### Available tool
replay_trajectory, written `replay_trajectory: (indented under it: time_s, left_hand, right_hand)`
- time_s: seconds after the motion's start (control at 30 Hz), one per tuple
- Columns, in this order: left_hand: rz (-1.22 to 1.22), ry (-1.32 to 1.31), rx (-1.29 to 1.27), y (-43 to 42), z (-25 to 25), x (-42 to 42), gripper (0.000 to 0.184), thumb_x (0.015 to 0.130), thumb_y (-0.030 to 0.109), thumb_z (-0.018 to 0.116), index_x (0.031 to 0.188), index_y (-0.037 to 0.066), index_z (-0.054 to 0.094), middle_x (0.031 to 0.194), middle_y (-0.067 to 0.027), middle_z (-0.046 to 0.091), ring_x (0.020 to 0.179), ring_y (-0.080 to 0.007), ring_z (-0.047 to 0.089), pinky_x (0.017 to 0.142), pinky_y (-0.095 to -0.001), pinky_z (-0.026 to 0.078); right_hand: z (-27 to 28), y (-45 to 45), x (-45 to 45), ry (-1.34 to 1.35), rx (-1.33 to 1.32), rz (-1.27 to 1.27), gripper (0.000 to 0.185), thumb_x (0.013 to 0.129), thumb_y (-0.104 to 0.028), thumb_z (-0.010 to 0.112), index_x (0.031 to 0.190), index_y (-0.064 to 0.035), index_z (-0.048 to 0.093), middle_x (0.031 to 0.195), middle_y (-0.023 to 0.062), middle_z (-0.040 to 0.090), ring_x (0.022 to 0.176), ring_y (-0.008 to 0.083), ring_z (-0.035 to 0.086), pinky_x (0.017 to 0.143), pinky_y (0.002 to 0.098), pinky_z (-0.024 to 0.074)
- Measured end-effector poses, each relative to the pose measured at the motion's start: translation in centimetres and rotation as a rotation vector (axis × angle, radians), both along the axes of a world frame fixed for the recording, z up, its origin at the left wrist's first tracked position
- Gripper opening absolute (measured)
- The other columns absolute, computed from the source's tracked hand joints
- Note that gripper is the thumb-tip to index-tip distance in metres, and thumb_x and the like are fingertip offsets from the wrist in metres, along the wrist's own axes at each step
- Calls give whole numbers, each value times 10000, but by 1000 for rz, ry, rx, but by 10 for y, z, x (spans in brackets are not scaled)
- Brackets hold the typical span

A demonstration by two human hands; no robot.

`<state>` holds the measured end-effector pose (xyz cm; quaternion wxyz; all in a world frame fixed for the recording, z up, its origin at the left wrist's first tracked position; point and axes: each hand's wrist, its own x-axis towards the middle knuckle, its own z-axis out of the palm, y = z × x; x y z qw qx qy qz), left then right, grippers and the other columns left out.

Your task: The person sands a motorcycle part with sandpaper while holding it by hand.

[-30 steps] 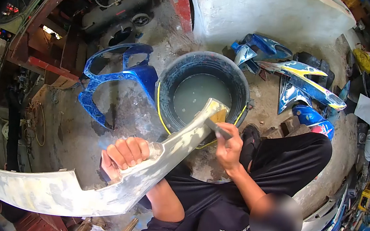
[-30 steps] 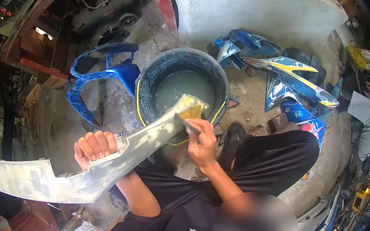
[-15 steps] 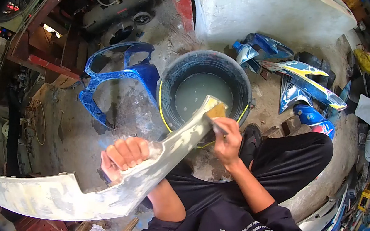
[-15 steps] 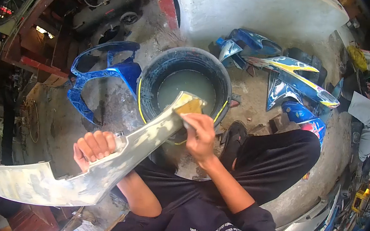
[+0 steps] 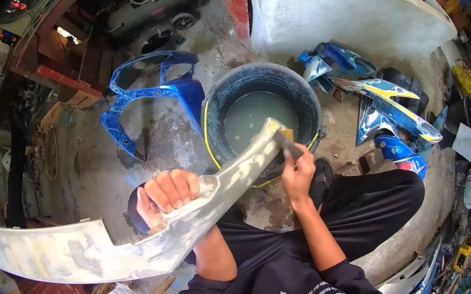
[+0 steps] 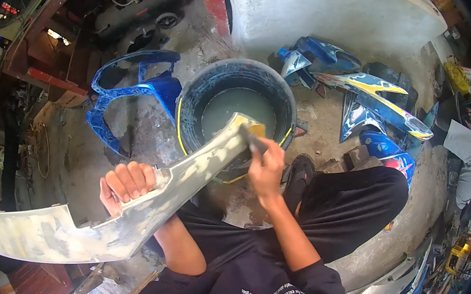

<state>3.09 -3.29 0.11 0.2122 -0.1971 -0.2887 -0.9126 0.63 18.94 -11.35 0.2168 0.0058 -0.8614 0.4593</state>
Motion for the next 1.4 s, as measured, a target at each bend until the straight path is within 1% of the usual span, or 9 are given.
replay_trajectory:
  time_s: [0.2,0.33,0.67,0.8,0.9,1.07,1.13,1.27,1.4]
  left_hand:
    - [14,-20,59,-4,-3,-1,506,1051,270,286,602,90,437,563,-53,424,496,-144,379,469,-290,348]
    - [2,-54,82,2,-3,0,501,1049,265,291,602,92,438,568,-54,424,503,-145,385,477,-295,343]
    - [-16,-51,33,5,-6,-4,522,1053,292,266,602,95,442,573,-54,425,508,-143,386,486,-296,352]
    - [-35,-75,51,11,-6,-5,516,1047,287,265,603,95,443,562,-51,412,505,-148,383,490,-300,356]
    - [-38,-38,59,7,-8,-7,513,1046,285,266,603,94,439,562,-52,405,509,-149,382,491,-304,352]
    - [-24,-102,78,9,-8,-5,512,1048,287,275,600,94,431,560,-54,404,510,-149,384,493,-305,353]
    - [-24,-112,68,12,-10,-4,514,1050,288,279,601,92,434,561,-55,406,510,-151,385,495,-308,355]
    - [-50,-79,34,11,-10,-6,517,1055,294,286,609,86,446,564,-61,411,515,-157,387,500,-317,358]
    - [-74,-65,4,4,-11,-6,517,1057,298,287,618,83,453,567,-62,415,520,-158,392,501,-315,358]
  right_hand:
    - [20,-2,22,75,-136,410,406,819,79,605,1196,-48,688,1297,157,646,1256,324,591,1101,453,410]
    - [6,-1,12,-52,-309,269,343,937,36,544,1267,21,638,1344,190,612,1306,313,547,1141,417,365]
    - [11,-10,21,139,-161,491,393,821,14,653,1210,-35,684,1266,142,655,1207,342,603,1063,437,445]
    - [16,-21,15,81,-224,341,389,860,-6,640,1245,-41,676,1321,156,633,1318,338,528,1136,430,364]
    - [25,-22,25,22,-380,557,374,892,20,582,1254,-20,664,1366,168,603,1374,353,470,1184,471,285]
    - [33,-24,35,91,-342,741,404,885,2,621,1289,-13,639,1394,170,581,1356,335,495,1150,461,350]
    - [26,-27,26,-80,-577,544,475,867,-16,655,1338,-19,601,1453,181,523,1402,331,438,1158,447,332]
    - [23,-22,22,-93,-219,547,469,894,-2,601,1362,-12,577,1489,181,484,1469,316,330,1182,418,281]
    - [47,-28,37,54,-420,770,442,885,11,595,1327,7,600,1474,218,483,1410,388,409,1173,460,303]
